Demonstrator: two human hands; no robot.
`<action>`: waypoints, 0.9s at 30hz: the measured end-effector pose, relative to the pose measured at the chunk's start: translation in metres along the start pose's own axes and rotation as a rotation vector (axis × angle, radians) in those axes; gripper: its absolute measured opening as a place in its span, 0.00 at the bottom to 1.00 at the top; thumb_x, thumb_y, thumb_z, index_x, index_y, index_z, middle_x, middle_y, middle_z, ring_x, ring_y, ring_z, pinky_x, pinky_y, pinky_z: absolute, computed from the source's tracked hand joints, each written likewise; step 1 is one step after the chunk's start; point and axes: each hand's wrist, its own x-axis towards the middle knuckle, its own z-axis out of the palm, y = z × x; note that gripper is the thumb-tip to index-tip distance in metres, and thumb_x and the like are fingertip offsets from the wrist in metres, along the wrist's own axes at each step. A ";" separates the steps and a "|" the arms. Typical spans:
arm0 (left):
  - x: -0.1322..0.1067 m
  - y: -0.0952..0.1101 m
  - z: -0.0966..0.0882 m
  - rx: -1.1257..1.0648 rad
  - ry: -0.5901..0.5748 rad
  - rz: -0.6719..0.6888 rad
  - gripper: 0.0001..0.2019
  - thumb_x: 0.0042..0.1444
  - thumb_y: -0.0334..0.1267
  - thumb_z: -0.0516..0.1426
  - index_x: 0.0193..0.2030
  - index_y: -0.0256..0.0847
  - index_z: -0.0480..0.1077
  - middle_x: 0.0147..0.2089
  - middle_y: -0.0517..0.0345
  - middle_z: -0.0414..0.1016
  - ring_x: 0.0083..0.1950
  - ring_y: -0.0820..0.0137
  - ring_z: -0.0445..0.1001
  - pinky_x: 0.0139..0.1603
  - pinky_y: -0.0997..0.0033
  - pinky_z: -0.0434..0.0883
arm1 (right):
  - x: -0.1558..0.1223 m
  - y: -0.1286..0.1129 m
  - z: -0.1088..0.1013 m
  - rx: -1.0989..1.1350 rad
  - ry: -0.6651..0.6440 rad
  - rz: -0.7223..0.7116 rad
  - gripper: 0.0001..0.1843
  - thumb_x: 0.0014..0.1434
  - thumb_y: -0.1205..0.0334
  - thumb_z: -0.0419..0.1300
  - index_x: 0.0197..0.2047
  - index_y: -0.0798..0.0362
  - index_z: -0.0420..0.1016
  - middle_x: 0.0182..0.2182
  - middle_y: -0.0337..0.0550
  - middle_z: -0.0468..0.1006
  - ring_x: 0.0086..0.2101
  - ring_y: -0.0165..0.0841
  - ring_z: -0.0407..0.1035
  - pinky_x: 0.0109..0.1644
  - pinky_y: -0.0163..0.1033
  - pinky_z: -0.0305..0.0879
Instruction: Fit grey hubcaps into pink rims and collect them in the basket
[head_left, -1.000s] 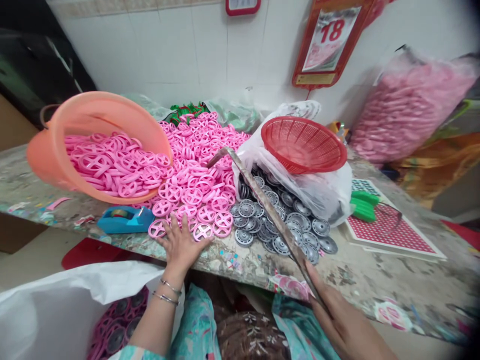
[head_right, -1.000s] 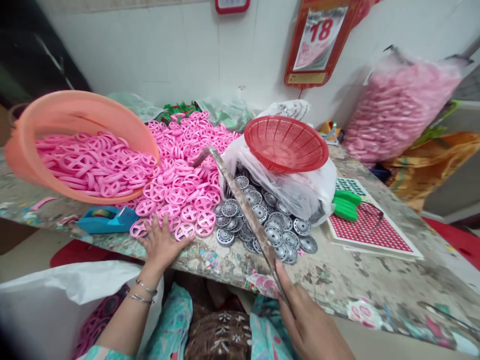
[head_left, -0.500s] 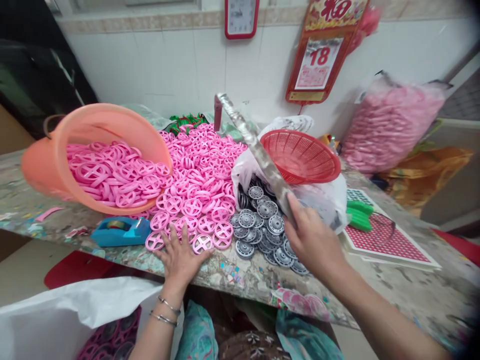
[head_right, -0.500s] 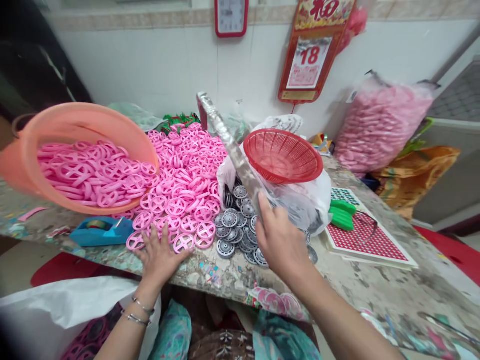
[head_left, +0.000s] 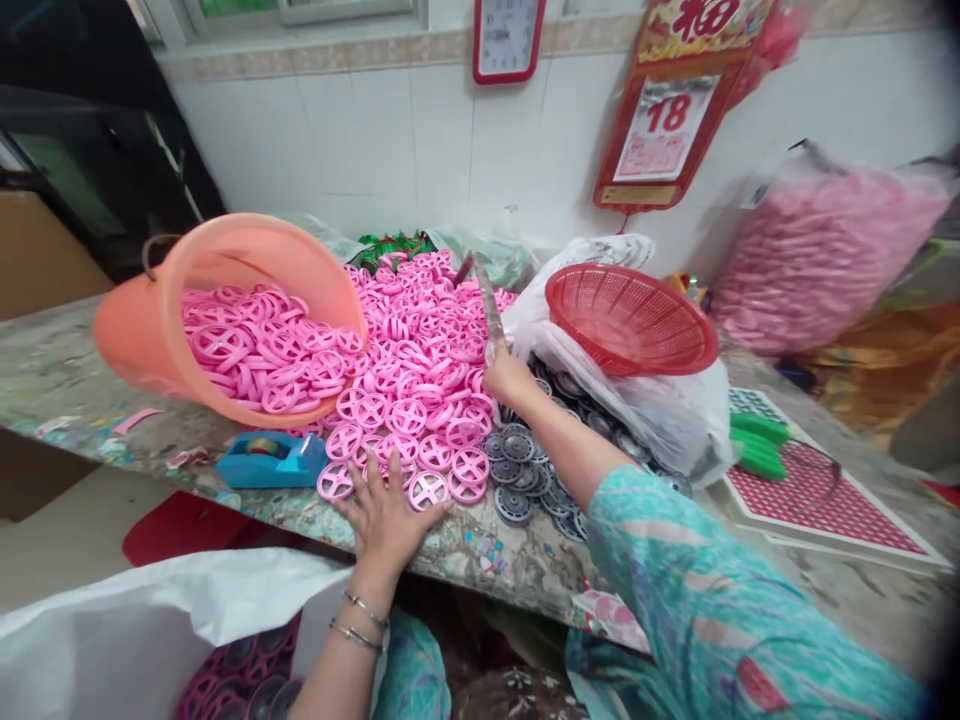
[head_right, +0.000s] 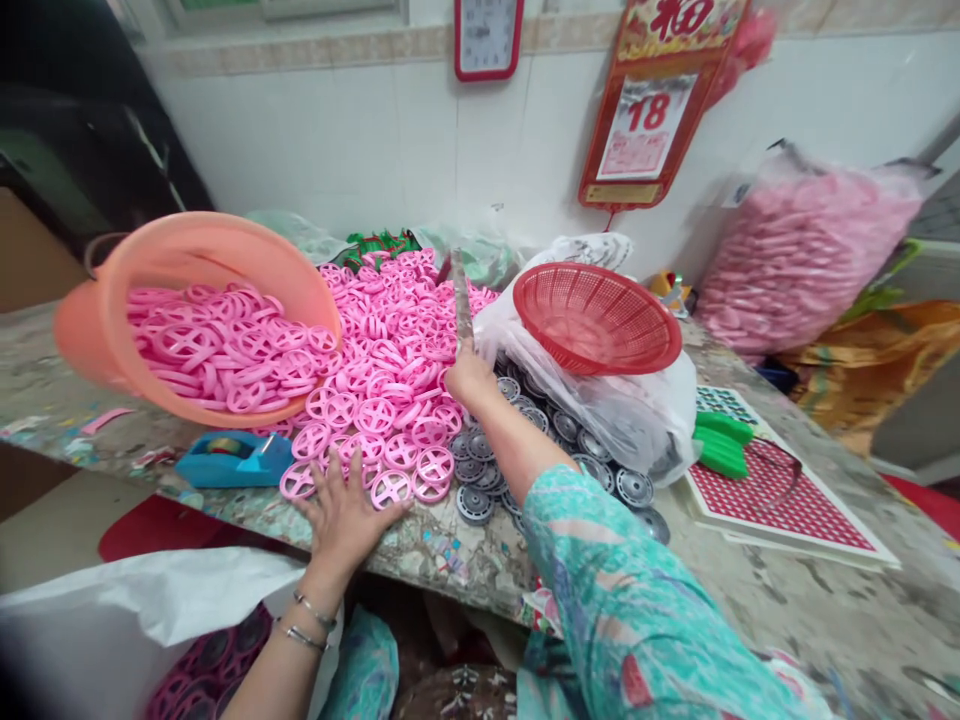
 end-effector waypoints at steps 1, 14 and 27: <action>0.000 0.000 0.000 -0.002 0.000 0.004 0.53 0.42 0.69 0.52 0.70 0.41 0.43 0.73 0.39 0.31 0.70 0.43 0.22 0.59 0.27 0.34 | -0.004 0.006 0.004 0.008 -0.004 0.018 0.38 0.63 0.59 0.44 0.70 0.61 0.28 0.53 0.65 0.69 0.49 0.48 0.68 0.48 0.48 0.63; -0.001 -0.001 -0.002 -0.020 0.032 0.027 0.54 0.43 0.70 0.51 0.70 0.39 0.40 0.72 0.34 0.31 0.70 0.41 0.24 0.58 0.26 0.31 | -0.147 0.090 0.031 0.070 -0.059 -0.051 0.37 0.60 0.62 0.44 0.70 0.55 0.35 0.42 0.56 0.78 0.40 0.45 0.74 0.40 0.41 0.63; -0.006 0.000 -0.006 -0.079 0.142 0.068 0.55 0.41 0.67 0.56 0.70 0.40 0.39 0.72 0.35 0.28 0.70 0.41 0.21 0.59 0.26 0.37 | -0.255 0.149 0.071 0.261 -0.021 -0.093 0.36 0.63 0.60 0.42 0.70 0.53 0.32 0.53 0.53 0.72 0.48 0.42 0.70 0.47 0.45 0.67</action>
